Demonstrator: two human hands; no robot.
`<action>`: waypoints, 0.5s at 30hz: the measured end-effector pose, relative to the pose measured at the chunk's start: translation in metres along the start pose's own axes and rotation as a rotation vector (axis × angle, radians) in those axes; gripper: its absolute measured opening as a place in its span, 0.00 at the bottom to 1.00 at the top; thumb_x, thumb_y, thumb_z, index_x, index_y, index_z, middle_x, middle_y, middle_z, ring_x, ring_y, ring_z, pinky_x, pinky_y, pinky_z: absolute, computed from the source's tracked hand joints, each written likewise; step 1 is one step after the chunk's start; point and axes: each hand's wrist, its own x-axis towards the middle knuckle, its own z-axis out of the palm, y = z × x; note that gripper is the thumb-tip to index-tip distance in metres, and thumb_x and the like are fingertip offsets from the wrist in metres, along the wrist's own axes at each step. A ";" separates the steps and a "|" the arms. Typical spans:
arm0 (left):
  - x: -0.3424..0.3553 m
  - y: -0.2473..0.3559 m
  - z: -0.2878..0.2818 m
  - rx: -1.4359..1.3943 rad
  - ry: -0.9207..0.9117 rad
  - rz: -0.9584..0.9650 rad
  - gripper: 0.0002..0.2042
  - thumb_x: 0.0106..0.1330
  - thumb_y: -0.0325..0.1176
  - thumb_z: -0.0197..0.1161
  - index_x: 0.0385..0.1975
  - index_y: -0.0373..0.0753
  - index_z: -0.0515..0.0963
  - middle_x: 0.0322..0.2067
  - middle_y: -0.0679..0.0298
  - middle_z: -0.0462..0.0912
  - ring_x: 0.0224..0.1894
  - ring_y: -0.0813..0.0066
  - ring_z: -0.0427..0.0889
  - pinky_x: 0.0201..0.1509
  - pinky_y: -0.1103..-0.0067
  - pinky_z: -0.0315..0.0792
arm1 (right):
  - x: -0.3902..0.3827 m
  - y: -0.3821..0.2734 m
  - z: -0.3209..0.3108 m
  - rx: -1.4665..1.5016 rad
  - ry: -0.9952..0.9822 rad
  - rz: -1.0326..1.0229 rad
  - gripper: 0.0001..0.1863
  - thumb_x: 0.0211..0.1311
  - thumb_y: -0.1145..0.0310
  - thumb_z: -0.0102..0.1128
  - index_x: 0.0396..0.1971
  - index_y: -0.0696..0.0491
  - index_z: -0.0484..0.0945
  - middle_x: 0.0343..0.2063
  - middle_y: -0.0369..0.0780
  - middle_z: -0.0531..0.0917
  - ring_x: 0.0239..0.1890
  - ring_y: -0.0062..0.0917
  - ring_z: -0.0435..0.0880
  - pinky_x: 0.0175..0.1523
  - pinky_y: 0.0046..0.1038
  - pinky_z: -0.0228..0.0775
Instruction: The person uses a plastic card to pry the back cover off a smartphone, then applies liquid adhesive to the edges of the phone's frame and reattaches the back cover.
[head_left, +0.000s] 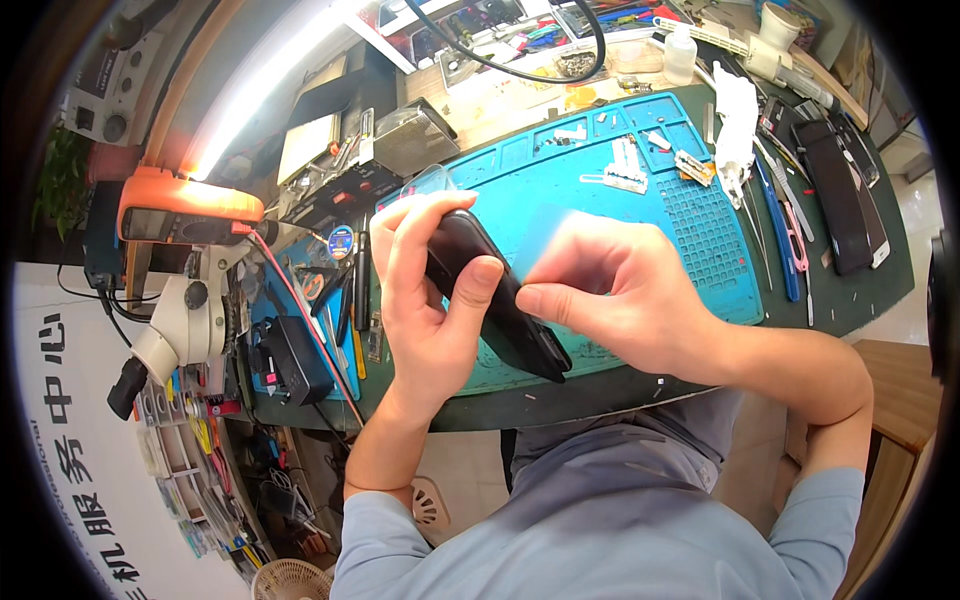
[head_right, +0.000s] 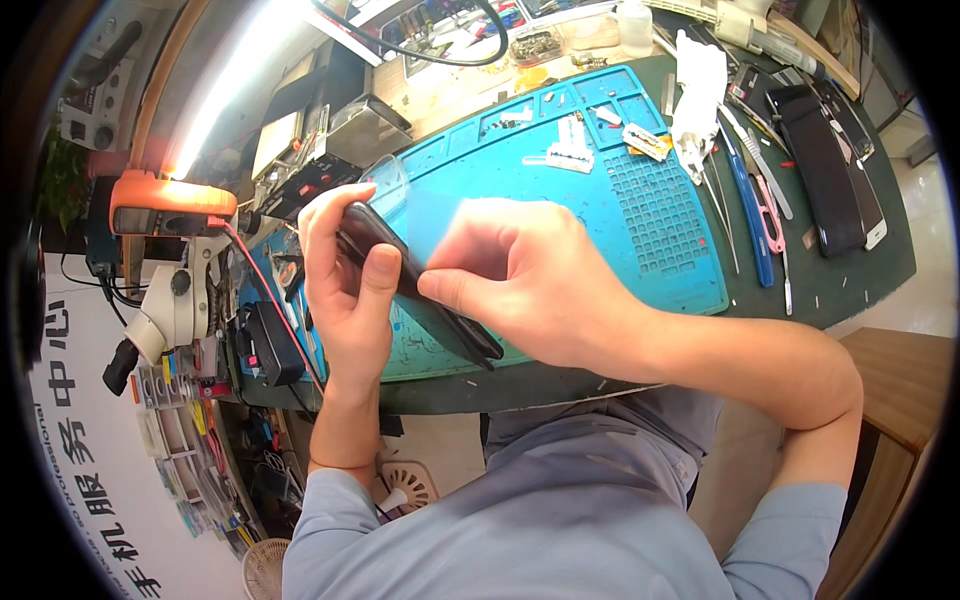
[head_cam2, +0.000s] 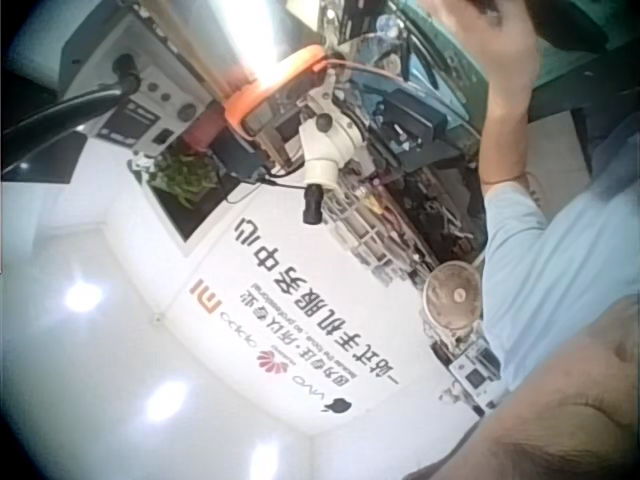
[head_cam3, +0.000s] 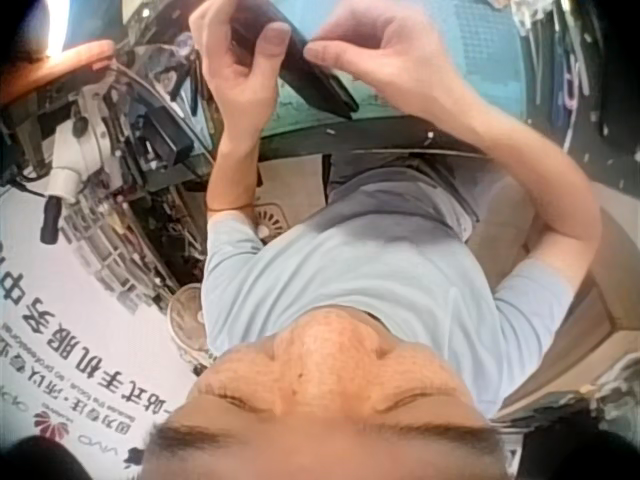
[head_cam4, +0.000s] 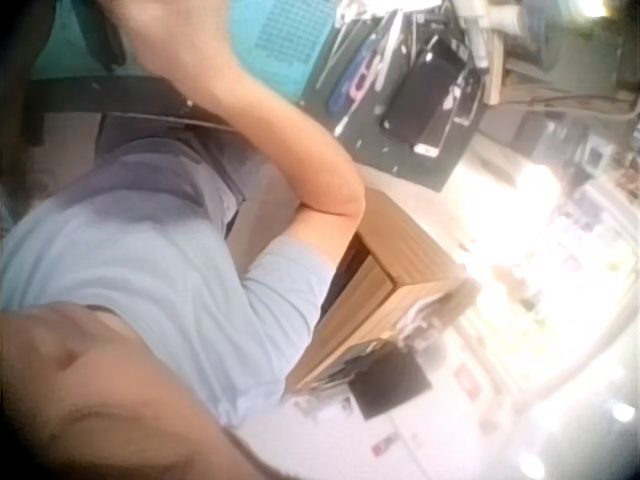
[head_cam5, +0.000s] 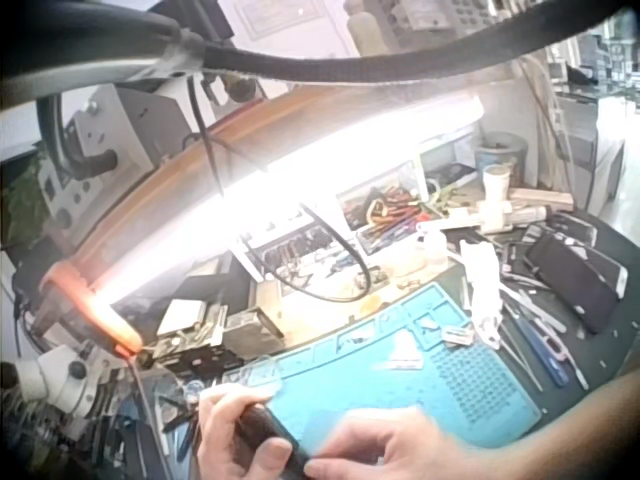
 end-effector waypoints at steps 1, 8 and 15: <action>0.000 0.001 0.001 0.006 0.001 0.006 0.21 0.71 0.40 0.69 0.59 0.36 0.77 0.52 0.60 0.70 0.53 0.70 0.70 0.58 0.77 0.66 | 0.000 -0.003 -0.001 -0.021 0.005 0.005 0.06 0.67 0.72 0.70 0.34 0.58 0.83 0.29 0.34 0.85 0.31 0.13 0.80 0.36 0.21 0.73; -0.001 0.005 0.008 0.129 0.062 0.117 0.18 0.74 0.42 0.64 0.55 0.36 0.79 0.50 0.57 0.73 0.53 0.64 0.71 0.59 0.73 0.66 | -0.001 -0.011 -0.002 -0.187 0.053 -0.076 0.08 0.61 0.71 0.72 0.30 0.60 0.84 0.24 0.43 0.87 0.25 0.26 0.84 0.32 0.30 0.75; 0.000 0.011 0.011 0.207 0.057 0.171 0.16 0.74 0.38 0.63 0.54 0.34 0.80 0.49 0.56 0.74 0.52 0.62 0.72 0.58 0.71 0.67 | 0.000 -0.014 -0.008 -0.335 0.038 -0.133 0.07 0.65 0.74 0.72 0.30 0.59 0.82 0.26 0.34 0.83 0.28 0.13 0.78 0.33 0.21 0.72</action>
